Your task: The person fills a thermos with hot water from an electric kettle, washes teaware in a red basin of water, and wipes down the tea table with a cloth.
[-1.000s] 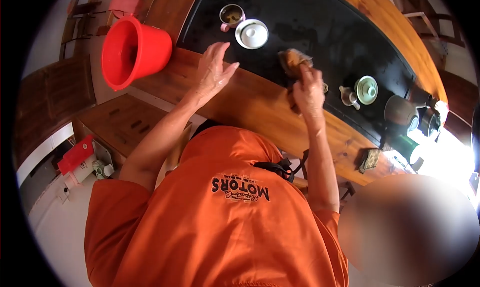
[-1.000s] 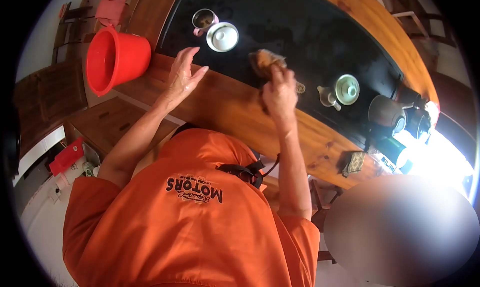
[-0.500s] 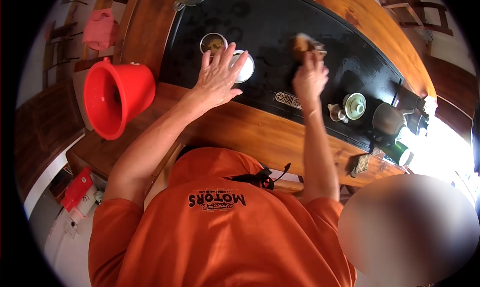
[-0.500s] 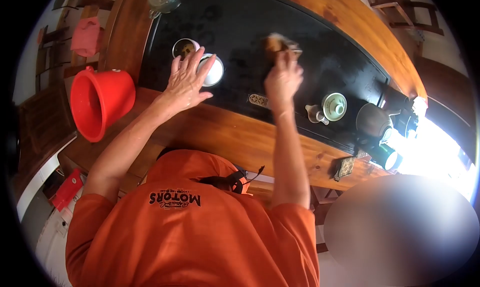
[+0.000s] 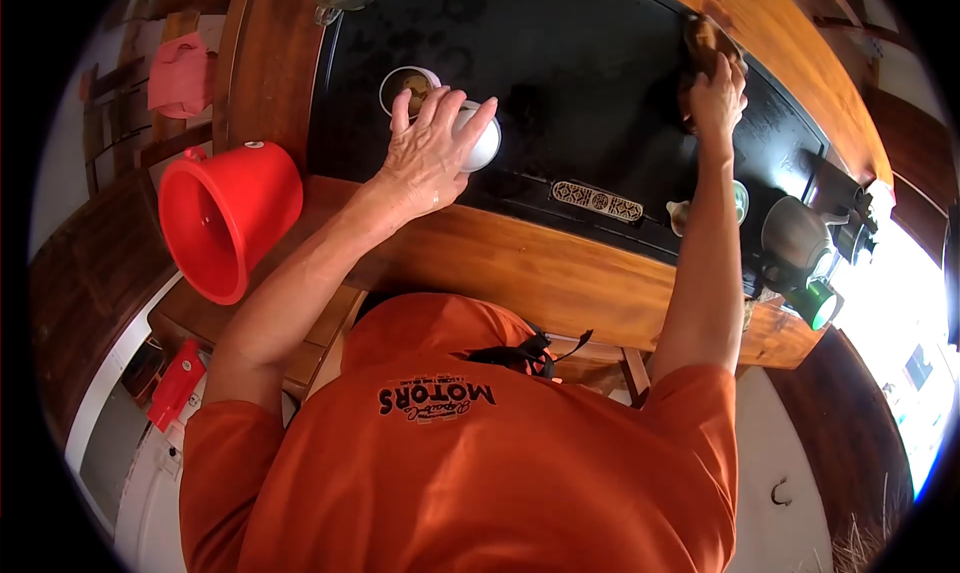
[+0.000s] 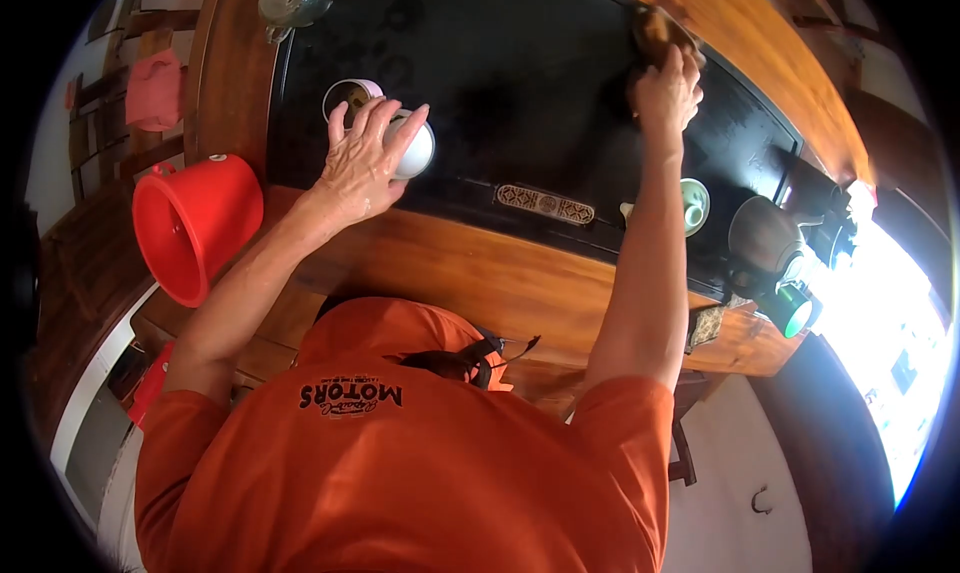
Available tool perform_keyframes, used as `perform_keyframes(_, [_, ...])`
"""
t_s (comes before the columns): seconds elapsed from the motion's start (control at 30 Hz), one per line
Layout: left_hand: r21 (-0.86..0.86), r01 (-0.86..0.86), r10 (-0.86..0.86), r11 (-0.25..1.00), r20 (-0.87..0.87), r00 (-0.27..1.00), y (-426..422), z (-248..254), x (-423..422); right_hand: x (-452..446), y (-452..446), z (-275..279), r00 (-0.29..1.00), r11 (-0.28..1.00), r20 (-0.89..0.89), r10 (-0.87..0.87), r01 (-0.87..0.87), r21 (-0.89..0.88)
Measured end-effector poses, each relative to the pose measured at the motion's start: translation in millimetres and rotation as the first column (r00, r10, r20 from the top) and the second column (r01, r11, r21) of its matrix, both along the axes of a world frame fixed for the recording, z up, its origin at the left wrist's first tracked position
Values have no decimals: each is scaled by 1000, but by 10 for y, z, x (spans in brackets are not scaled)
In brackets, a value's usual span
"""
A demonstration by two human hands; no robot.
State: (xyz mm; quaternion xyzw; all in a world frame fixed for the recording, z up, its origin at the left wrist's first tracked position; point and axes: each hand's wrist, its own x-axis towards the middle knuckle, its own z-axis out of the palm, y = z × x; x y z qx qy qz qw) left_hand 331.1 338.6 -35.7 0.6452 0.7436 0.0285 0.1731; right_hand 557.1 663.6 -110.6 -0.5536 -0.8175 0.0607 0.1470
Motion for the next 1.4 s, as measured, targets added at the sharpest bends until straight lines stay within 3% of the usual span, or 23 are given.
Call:
perform_keyframes(0.03, [2, 1, -1, 1000, -2, 1000, 13, 5, -6, -59, 91, 61, 986, 957, 48, -158, 165, -238])
perform_keyframes(0.07, [12, 4, -4, 1000, 10, 1000, 29, 7, -19, -148, 52, 35, 986, 957, 44, -160, 166, -237])
perform_keyframes(0.17, [25, 12, -13, 1000, 34, 999, 52, -11, -26, -463, -253, 7, 990, 989, 69, 123, -116, -88])
perform_keyframes(0.33, [85, 20, -23, 996, 39, 999, 89, 81, -5, -761, -893, 59, 892, 893, 28, 451, -450, -14])
perform_keyframes(0.5, [175, -23, 19, 984, 24, 1000, 263, 404, 11, -575, -1677, 176, 757, 747, -24, 653, -648, -148])
perform_keyframes(0.63, [275, 36, -30, 961, -26, 999, 547, 312, -24, -351, -2037, 207, 598, 575, 7, 802, -769, -279])
perform_keyframes(0.73, [300, 67, -73, 952, 8, 997, 804, 213, 26, -149, -2012, 210, 589, 558, -65, 805, -790, -254])
perform_keyframes(0.77, [318, 100, -83, 943, -66, 994, 872, 202, 70, -78, -1984, 209, 594, 564, -65, 802, -788, -250])
perform_keyframes(0.8, [139, 116, -111, 983, -46, 993, 993, 285, 91, 1, -1956, 218, 614, 581, -94, 784, -778, -239])
perform_keyframes(0.87, [287, 129, -126, 949, -29, 992, 1101, 118, 138, 185, -1872, 242, 643, 606, -74, 763, -750, -265])
perform_keyframes(1.0, [133, 142, -139, 981, -29, 990, 1290, 43, 221, 451, -1775, 289, 693, 662, -12, 721, -692, -288])
perform_keyframes(1.1, [160, 155, -145, 975, -72, 987, 1338, -59, 257, 453, -1817, 387, 736, 689, -14, 676, -639, -342])
perform_keyframes(1.2, [178, 160, -156, 971, -32, 987, 1358, -84, 271, 358, -1992, 494, 724, 676, -75, 686, -671, -304])
perform_keyframes(1.23, [179, 172, -156, 969, -101, 983, 1361, -96, 295, 288, -2084, 499, 706, 652, -101, 701, -691, -311])
perform_keyframes(1.27, [180, 175, -159, 968, -100, 982, 1354, -102, 300, 203, -2193, 403, 639, 600, -72, 766, -751, -275])
perform_keyframes(1.4, [119, 185, -179, 976, -57, 982, 1292, -67, 269, -364, -2627, 325, 607, 571, -7, 795, -752, -330])
